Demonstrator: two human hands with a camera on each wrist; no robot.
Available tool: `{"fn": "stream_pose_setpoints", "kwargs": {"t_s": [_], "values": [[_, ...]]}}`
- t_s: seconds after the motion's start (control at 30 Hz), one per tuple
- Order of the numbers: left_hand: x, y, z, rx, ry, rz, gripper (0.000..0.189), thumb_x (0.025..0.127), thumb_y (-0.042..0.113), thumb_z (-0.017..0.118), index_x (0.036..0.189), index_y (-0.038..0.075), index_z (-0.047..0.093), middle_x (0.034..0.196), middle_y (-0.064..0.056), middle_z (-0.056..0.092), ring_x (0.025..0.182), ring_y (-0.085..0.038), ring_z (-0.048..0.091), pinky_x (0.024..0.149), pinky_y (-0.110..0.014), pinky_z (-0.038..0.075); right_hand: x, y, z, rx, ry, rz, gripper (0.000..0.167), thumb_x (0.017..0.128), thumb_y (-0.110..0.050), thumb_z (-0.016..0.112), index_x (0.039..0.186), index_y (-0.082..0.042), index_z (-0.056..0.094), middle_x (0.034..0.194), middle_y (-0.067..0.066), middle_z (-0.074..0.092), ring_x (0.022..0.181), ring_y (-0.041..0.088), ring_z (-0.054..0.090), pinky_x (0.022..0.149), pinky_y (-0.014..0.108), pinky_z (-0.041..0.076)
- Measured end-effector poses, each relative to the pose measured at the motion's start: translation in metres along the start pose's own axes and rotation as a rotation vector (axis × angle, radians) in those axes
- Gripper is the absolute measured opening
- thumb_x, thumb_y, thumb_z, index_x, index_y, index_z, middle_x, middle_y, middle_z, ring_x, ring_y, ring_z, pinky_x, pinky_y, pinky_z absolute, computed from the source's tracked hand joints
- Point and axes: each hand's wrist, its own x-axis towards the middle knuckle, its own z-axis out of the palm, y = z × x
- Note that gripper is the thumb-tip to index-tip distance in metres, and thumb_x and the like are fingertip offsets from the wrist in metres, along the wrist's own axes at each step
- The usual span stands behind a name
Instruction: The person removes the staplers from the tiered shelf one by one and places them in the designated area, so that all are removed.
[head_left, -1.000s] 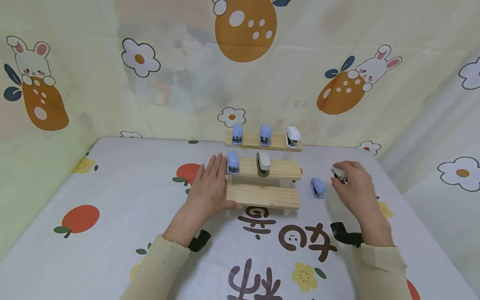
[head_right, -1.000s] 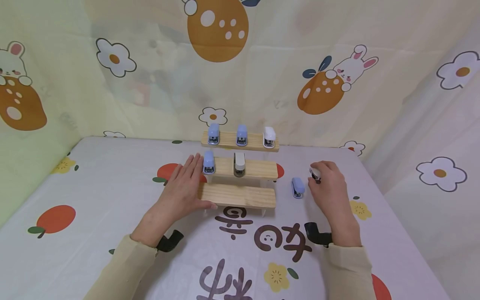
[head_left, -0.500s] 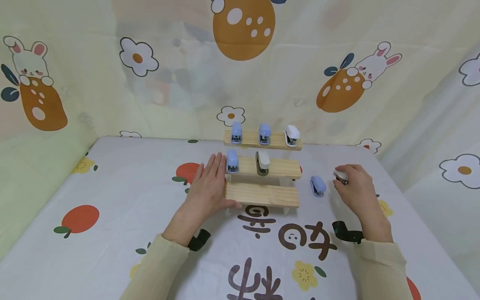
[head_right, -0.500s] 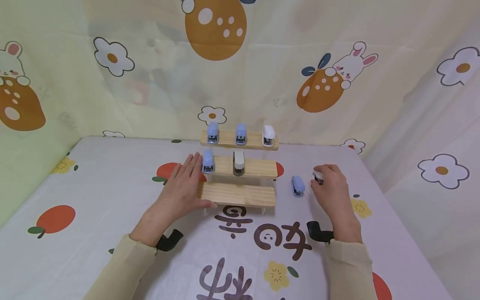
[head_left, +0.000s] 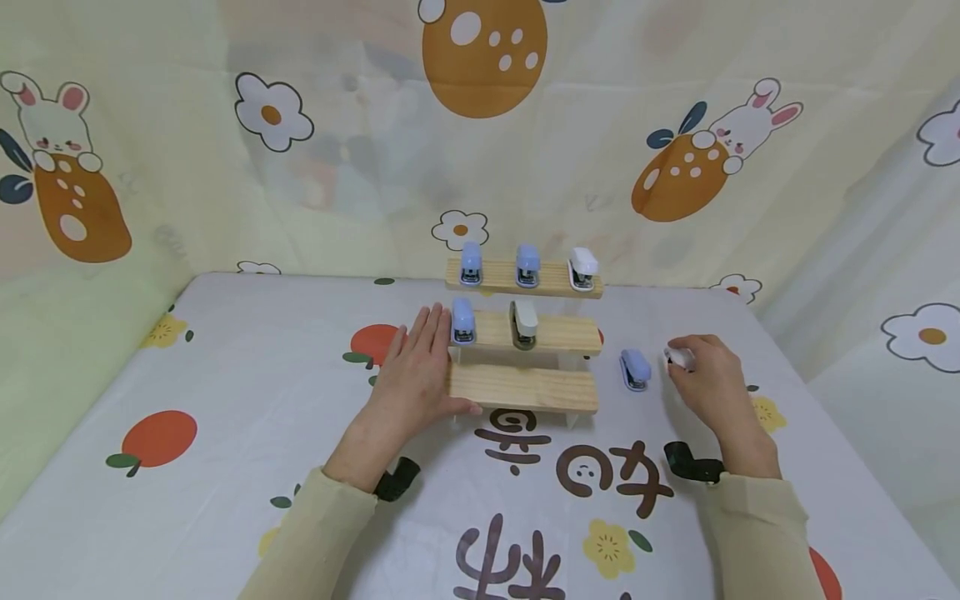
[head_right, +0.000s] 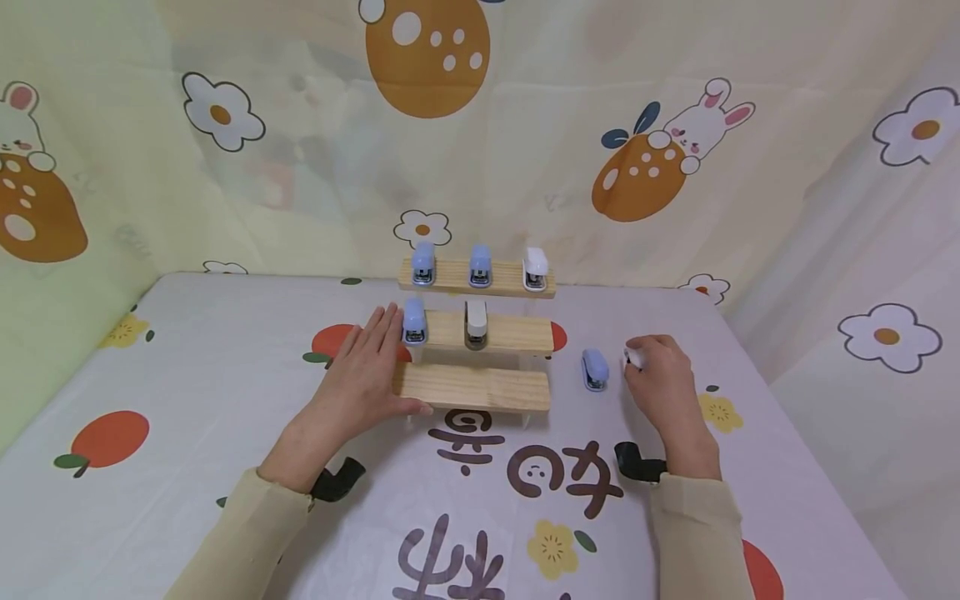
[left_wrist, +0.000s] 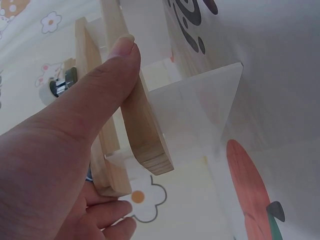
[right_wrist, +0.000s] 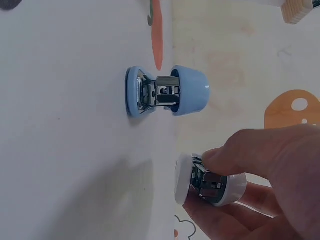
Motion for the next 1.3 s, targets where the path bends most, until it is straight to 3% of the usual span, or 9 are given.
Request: {"fn": "stream_pose_setpoints", "kwargs": {"t_s": [0.33,0.6,0.87,1.1,1.3], "values": [[0.001,0.000,0.000,0.007,0.000,0.001,0.136,0.063,0.066,0.082,0.159,0.003,0.010,0.167,-0.013,0.012,0.155,-0.030,0.011,0.125,-0.051,0.017,0.002,0.007,0.004,0.024,-0.066,0.014,0.038,0.093,-0.001,0.049,0.129,0.008,0.056,0.143,0.037,0.037,0.131,0.055,0.036,0.104,0.070,0.036],[0.001,0.000,0.001,0.007,-0.009,-0.002,0.136,0.063,0.067,0.082,0.159,0.003,0.009,0.167,-0.013,0.010,0.156,-0.030,0.010,0.125,-0.050,0.016,0.003,0.013,0.007,0.016,-0.134,0.038,0.041,0.094,0.002,0.049,0.135,0.009,0.050,0.145,0.039,0.032,0.133,0.058,0.031,0.106,0.071,0.032],[0.001,0.000,0.000,0.006,-0.014,-0.005,0.136,0.063,0.067,0.082,0.159,0.004,0.008,0.168,-0.013,0.010,0.156,-0.030,0.010,0.125,-0.050,0.015,0.003,0.016,0.008,0.018,-0.127,0.026,0.043,0.095,0.001,0.050,0.137,0.008,0.047,0.145,0.039,0.033,0.133,0.058,0.032,0.106,0.071,0.032],[0.000,-0.001,0.000,0.007,0.000,0.011,0.135,0.064,0.066,0.082,0.159,0.002,0.010,0.167,-0.015,0.012,0.155,-0.031,0.011,0.125,-0.051,0.017,0.001,0.017,0.005,0.013,-0.131,0.028,0.042,0.095,-0.001,0.051,0.136,0.009,0.048,0.142,0.041,0.035,0.122,0.056,0.042,0.101,0.071,0.038],[0.000,0.000,-0.001,0.004,-0.009,0.004,0.135,0.064,0.066,0.082,0.159,0.003,0.010,0.167,-0.014,0.011,0.155,-0.031,0.010,0.125,-0.051,0.017,0.001,0.015,0.004,0.018,-0.129,0.044,0.043,0.095,-0.001,0.050,0.137,0.008,0.047,0.144,0.040,0.033,0.128,0.058,0.037,0.103,0.072,0.036]]}}
